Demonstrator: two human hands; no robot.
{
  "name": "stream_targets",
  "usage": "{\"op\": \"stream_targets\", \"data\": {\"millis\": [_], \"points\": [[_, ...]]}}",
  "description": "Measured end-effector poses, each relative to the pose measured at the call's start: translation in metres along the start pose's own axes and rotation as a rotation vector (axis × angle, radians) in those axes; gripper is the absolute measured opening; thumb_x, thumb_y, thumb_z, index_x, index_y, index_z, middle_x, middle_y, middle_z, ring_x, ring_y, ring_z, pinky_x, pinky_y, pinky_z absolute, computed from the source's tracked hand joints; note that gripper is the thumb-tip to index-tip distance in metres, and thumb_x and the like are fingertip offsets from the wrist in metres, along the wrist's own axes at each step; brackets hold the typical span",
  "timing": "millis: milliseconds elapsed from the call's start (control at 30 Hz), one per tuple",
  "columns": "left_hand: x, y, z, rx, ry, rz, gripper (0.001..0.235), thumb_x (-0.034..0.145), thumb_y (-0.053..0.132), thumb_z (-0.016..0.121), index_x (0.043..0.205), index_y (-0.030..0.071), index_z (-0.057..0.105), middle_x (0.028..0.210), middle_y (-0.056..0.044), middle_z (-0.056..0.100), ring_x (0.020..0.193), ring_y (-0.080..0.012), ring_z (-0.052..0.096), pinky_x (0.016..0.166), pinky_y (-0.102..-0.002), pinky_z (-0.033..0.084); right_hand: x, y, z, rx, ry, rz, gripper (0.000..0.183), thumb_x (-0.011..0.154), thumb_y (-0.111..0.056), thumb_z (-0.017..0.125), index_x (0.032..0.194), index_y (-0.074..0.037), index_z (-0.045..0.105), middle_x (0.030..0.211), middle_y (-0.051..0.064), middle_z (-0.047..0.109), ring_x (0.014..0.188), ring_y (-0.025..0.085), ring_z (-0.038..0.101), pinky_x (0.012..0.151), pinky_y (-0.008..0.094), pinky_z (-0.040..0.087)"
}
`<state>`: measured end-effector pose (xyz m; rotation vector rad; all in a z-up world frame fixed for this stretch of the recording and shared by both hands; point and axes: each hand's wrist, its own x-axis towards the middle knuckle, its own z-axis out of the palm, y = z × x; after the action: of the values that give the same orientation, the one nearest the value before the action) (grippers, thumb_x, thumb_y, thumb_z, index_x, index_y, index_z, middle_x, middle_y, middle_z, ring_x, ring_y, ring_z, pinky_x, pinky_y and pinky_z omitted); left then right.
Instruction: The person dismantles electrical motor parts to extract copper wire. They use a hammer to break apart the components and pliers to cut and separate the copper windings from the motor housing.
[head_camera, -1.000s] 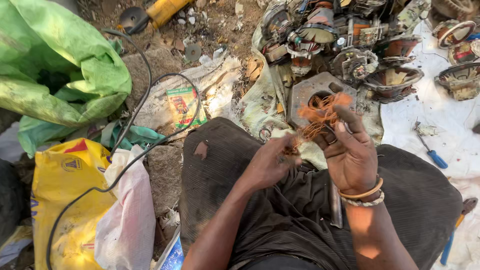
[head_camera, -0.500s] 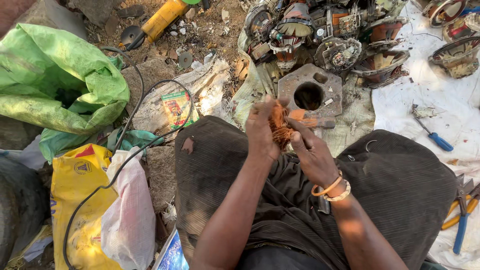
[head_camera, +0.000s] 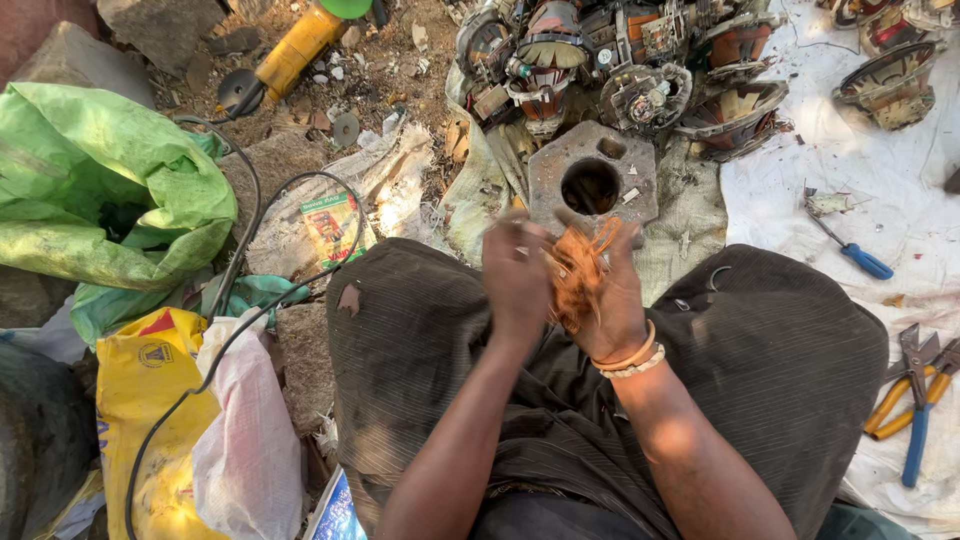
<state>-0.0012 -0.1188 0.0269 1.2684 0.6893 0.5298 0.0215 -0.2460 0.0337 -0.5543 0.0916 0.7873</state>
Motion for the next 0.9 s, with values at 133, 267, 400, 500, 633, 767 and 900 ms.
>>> {"op": "stream_targets", "data": {"millis": [133, 267, 400, 500, 633, 767, 900], "points": [[-0.029, -0.002, 0.004, 0.931, -0.194, 0.449, 0.026, 0.103, 0.026, 0.049, 0.119, 0.012, 0.063, 0.139, -0.018, 0.049, 0.132, -0.0384, 0.044, 0.106, -0.053, 0.040, 0.011, 0.009, -0.046, 0.055, 0.094, -0.035, 0.039, 0.114, -0.029, 0.055, 0.136, 0.004, 0.056, 0.121, 0.014, 0.068, 0.108, 0.024, 0.070, 0.093, 0.036, 0.060], [-0.046, -0.002, 0.012, -0.048, -0.185, -0.036, 0.037, 0.099, 0.033, 0.052, 0.123, 0.005, 0.057, 0.157, -0.019, 0.037, 0.135, -0.0445, 0.051, 0.105, -0.062, 0.047, 0.029, 0.008, -0.084, -0.030, 0.053, -0.098, 0.020, 0.112, -0.011, 0.056, 0.131, -0.003, 0.059, 0.121, 0.016, 0.071, 0.093, 0.022, 0.070, 0.075, 0.032, 0.059], [-0.058, 0.006, 0.005, 0.392, -0.222, 0.690, 0.048, 0.104, 0.041, 0.050, 0.133, 0.004, 0.057, 0.155, -0.021, 0.042, 0.151, -0.0380, 0.036, 0.127, -0.052, 0.031, 0.027, 0.021, -0.078, -0.019, -0.170, -0.263, 0.035, 0.115, -0.024, 0.050, 0.145, -0.006, 0.047, 0.137, 0.013, 0.055, 0.121, 0.022, 0.059, 0.108, 0.037, 0.051], [-0.052, 0.013, 0.002, 0.628, -0.320, 0.941, 0.041, 0.100, 0.040, 0.056, 0.120, 0.008, 0.071, 0.133, -0.018, 0.063, 0.137, -0.0365, 0.052, 0.119, -0.052, 0.038, 0.006, 0.027, -0.057, -0.163, -0.287, -0.277, 0.061, 0.103, -0.053, 0.042, 0.150, -0.015, 0.038, 0.154, 0.004, 0.043, 0.145, 0.019, 0.044, 0.128, 0.040, 0.035], [-0.028, 0.010, -0.021, 0.502, -0.217, 0.858, 0.032, 0.105, 0.037, 0.064, 0.092, 0.008, 0.069, 0.090, -0.010, 0.071, 0.090, -0.0281, 0.069, 0.083, -0.043, 0.053, -0.001, 0.028, -0.036, 0.262, -0.426, 0.252, 0.088, 0.110, -0.072, 0.032, 0.157, 0.000, 0.045, 0.158, 0.017, 0.048, 0.150, 0.031, 0.040, 0.129, 0.048, 0.026], [-0.020, 0.021, -0.073, 0.477, -0.033, 0.532, 0.047, 0.105, 0.028, 0.069, 0.064, 0.009, 0.054, 0.057, -0.006, 0.052, 0.050, -0.0214, 0.052, 0.048, -0.040, 0.041, -0.014, 0.040, -0.009, -0.147, -0.500, 0.360, 0.092, 0.106, -0.074, 0.031, 0.157, 0.002, 0.044, 0.159, 0.019, 0.049, 0.152, 0.033, 0.041, 0.129, 0.049, 0.027], [-0.019, 0.093, -0.203, 0.408, 0.407, 0.694, 0.032, 0.100, 0.022, 0.072, 0.076, 0.008, 0.055, 0.072, -0.007, 0.054, 0.065, -0.0219, 0.055, 0.060, -0.040, 0.043, -0.010, 0.050, 0.020, -0.672, -0.478, 0.299, 0.089, 0.102, -0.069, 0.035, 0.153, 0.004, 0.044, 0.156, 0.023, 0.052, 0.149, 0.037, 0.046, 0.124, 0.051, 0.032]]}}
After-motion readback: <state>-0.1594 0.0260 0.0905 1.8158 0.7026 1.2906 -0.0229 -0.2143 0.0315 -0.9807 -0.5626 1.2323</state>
